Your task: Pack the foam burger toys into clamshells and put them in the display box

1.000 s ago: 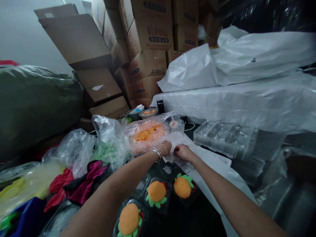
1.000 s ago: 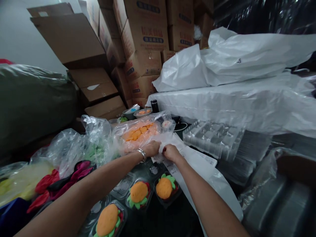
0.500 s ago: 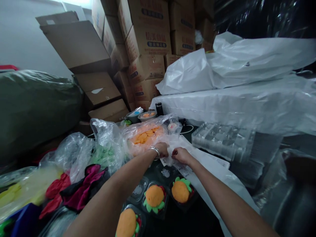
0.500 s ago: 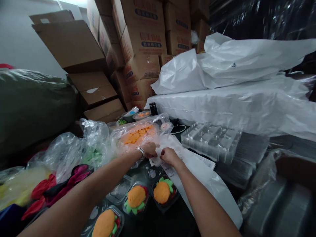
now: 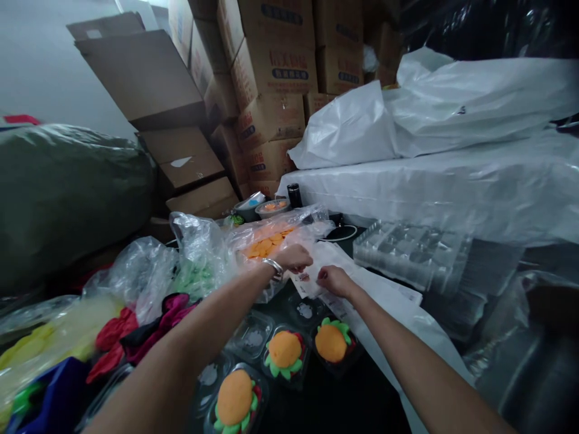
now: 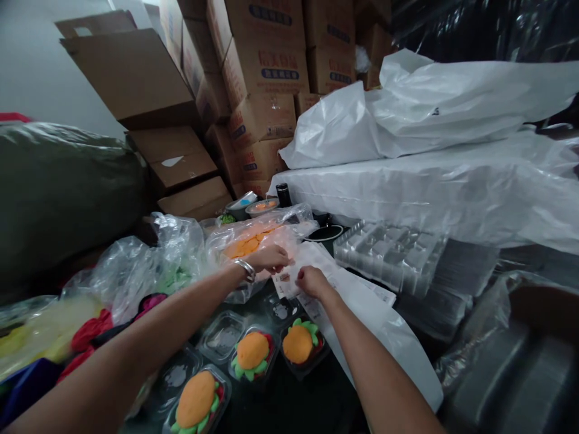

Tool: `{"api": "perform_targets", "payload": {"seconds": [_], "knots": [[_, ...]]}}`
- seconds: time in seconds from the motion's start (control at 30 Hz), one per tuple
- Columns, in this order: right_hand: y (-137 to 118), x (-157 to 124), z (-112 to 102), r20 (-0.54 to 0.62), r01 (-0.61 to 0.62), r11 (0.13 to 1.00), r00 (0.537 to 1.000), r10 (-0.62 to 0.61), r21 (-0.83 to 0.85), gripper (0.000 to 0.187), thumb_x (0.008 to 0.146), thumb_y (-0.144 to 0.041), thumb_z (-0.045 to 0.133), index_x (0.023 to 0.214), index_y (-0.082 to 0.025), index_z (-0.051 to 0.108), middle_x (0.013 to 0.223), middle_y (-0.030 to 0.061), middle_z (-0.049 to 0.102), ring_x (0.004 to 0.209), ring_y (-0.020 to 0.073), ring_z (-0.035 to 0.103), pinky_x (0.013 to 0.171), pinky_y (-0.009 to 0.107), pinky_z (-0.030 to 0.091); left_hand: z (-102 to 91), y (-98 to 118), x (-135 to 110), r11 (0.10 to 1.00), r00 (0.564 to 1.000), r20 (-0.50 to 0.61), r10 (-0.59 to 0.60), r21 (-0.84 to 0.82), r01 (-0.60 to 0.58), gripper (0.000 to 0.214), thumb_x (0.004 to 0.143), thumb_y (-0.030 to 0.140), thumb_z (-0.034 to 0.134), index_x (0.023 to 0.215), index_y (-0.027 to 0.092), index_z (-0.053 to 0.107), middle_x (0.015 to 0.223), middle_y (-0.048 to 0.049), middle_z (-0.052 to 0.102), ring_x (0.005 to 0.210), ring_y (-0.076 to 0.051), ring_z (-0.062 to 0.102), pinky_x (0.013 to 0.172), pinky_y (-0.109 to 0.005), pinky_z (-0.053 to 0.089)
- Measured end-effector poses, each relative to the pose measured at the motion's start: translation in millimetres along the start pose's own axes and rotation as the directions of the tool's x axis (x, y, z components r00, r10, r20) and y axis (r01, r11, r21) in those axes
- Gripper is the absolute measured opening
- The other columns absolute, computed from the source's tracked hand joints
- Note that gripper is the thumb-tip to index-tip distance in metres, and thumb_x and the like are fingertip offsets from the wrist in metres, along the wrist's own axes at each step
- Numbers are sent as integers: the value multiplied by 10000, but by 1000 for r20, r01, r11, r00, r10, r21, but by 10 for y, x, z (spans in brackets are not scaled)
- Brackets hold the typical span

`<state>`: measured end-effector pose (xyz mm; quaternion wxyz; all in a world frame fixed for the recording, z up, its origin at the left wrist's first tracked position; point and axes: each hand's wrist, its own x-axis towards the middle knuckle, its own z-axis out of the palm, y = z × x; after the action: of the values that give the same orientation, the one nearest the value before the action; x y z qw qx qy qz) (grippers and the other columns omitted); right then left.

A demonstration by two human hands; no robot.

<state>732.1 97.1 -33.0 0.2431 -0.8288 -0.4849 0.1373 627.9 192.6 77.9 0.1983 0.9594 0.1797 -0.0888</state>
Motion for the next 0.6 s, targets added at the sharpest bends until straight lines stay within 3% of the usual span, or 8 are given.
{"api": "perform_targets", "payload": {"seconds": [0.07,0.17,0.23,0.33,0.43,0.6], "knots": [[-6,-27,-18,19,8,1000,1000,-8,-4,228,927,-328,588,1073,-156,622,1105,63,640,958,210,631,825,410,538,-150,45,-382,992,999,5,45,-120,-44,167,927,261,508,937,129,609,831,-16,629,720,-124,610,662,-273,529],[-47,-86,-70,69,20,999,997,-18,-28,235,927,-329,590,1073,-147,620,1067,54,649,892,196,645,763,376,557,-274,30,-1108,964,996,-2,93,-249,-90,121,824,147,477,750,147,572,635,32,550,606,-95,555,594,-203,476],[-101,-131,-102,87,33,998,996,-28,-60,235,927,-327,591,1075,-146,619,1055,52,650,867,189,648,742,364,561,-257,-40,-1591,950,996,-15,90,-300,-90,78,746,136,492,698,154,551,598,37,527,563,-89,513,549,-192,436],[-198,-182,-117,56,74,990,996,-68,-123,247,929,-319,586,1120,-163,604,1140,69,625,953,209,632,805,400,549,-104,-203,-2162,937,1000,-7,-2,-350,-1,50,697,174,518,709,160,565,602,35,535,535,-87,466,502,-190,378],[-276,-173,-104,29,121,975,993,-118,-186,272,925,-310,593,1162,-176,586,1199,80,600,1025,229,610,863,439,525,98,-369,-2519,911,995,45,-85,-402,96,95,686,215,532,753,168,581,626,39,549,544,-90,460,489,-187,349],[-369,-18,-93,95,244,934,969,-227,-260,244,921,-310,599,1125,-175,605,1171,73,615,1014,225,614,868,439,522,320,-558,-2873,891,984,87,-156,-418,178,104,698,226,533,766,174,593,653,40,548,567,-92,443,499,-188,320]]}}
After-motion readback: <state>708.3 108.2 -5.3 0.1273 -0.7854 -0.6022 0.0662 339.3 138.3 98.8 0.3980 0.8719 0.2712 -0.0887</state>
